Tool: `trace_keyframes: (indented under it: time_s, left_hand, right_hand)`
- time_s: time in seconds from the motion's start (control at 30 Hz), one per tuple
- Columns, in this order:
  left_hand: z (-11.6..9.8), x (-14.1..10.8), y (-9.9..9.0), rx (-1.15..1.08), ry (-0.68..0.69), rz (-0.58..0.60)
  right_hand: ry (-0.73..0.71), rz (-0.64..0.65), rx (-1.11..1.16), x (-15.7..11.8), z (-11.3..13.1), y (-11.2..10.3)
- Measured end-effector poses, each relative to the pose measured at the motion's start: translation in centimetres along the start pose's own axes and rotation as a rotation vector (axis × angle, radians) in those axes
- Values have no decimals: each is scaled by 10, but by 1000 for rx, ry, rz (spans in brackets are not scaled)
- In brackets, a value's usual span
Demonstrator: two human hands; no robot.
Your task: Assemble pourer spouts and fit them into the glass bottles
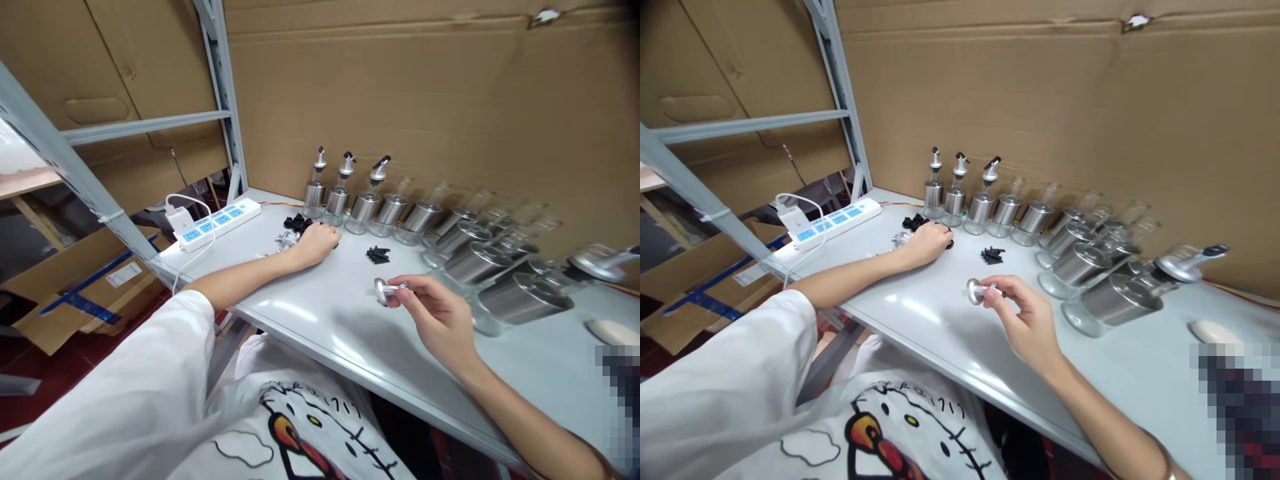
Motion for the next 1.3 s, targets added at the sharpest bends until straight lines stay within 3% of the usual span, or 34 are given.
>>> trace_keyframes:
  time_s: [0.23,0.4,0.47,0.67,0.8,1.07,1.3]
  left_hand:
    - [-10,-10,-19,-78,23,-88]
    - [-18,-26,-31,-524,127,-238]
    - [-22,-31,-31,-740,136,-247]
    - [-33,-36,-31,-1339,20,-88]
    - [-34,-37,-32,-1596,21,-11]
    - [-28,-42,-30,-1772,125,109]
    - [-30,-46,-33,-1819,186,131]
  right_hand:
    - [48,-54,0,0,1,-1]
    - [87,-147,124,4,-2,-2]
    - [101,-161,151,6,-3,-2]
    - [120,-150,122,8,-7,-3]
    - [91,-128,98,7,-10,-3]
    - [42,-17,58,5,-5,1]
    - [-17,-129,41,4,-1,-4]
Point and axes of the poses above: each hand's wrist, its own x-axis towards the middle knuckle, its own y-axis out of the palm, z = x × y, the point moved 2 cm from there along x, towards the middle knuckle, and after that the axes turned 4 degrees about z, right-handed, at the moved point
